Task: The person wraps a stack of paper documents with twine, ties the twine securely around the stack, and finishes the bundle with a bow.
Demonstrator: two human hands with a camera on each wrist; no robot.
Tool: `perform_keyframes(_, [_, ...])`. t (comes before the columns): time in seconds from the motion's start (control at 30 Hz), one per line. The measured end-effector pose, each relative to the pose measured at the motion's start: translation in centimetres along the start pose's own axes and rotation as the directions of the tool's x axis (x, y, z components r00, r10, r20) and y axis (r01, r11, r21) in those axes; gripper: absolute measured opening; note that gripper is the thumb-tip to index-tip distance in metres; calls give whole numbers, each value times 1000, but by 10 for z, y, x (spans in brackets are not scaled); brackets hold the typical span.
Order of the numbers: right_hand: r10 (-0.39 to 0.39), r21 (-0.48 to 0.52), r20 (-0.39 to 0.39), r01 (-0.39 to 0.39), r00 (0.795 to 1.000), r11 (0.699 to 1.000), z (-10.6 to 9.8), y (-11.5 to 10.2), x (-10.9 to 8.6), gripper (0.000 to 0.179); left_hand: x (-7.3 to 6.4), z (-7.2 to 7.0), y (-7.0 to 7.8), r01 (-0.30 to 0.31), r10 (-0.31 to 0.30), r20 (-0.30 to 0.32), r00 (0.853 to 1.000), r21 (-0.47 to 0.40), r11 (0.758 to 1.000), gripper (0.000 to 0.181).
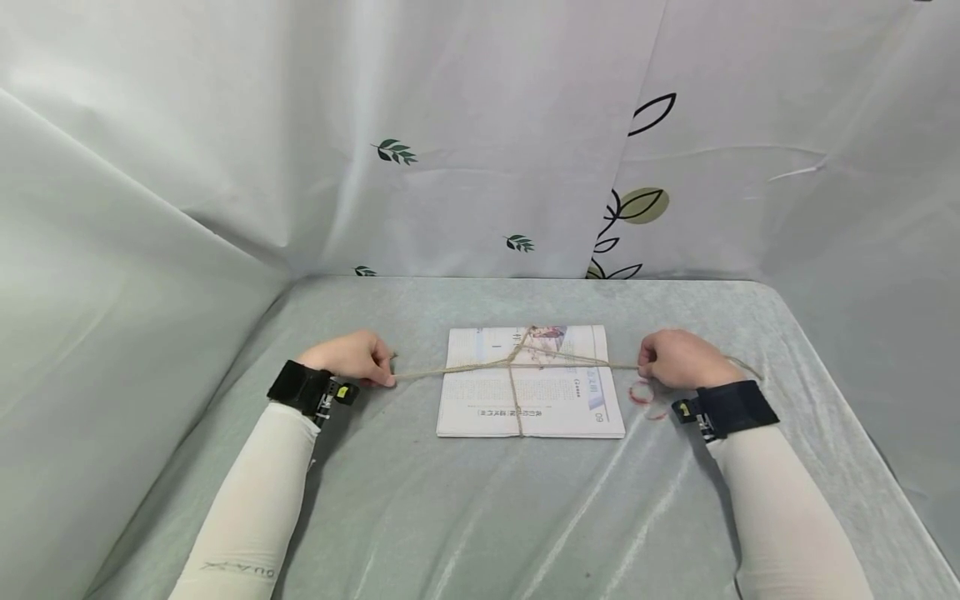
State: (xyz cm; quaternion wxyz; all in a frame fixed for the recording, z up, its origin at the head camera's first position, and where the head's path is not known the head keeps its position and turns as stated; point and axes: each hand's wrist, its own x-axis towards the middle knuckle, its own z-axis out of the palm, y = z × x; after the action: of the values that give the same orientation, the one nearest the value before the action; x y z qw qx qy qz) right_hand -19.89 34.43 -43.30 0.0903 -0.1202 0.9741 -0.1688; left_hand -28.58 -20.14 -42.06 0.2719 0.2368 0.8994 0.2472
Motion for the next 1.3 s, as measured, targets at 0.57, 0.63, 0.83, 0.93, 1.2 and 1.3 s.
perform_keyframes(0.57, [-35,-18,-80,34,996,999,6,-9,9,16,0,23,41,89,-53,-130,990,286,954,31])
perform_keyframes(0.63, [-50,-7,-86,49,995,999,8,-11,10,17,2,29,48,69,-26,-131,991,330,942,34])
perform_keyframes(0.83, [-98,-10,-109,97,989,995,14,-14,12,4,16,49,62,-60,95,-97,991,316,947,30])
perform_keyframes(0.93, [-100,-29,-129,97,987,995,16,-15,12,3,20,54,65,-101,134,-96,986,288,952,27])
perform_keyframes(1.2, [-62,-32,-208,57,976,998,20,-21,19,6,14,61,84,-318,331,-68,941,160,935,16])
perform_keyframes(1.3, [-94,-7,-244,95,965,995,24,-23,22,8,13,70,92,-359,363,15,932,183,915,20])
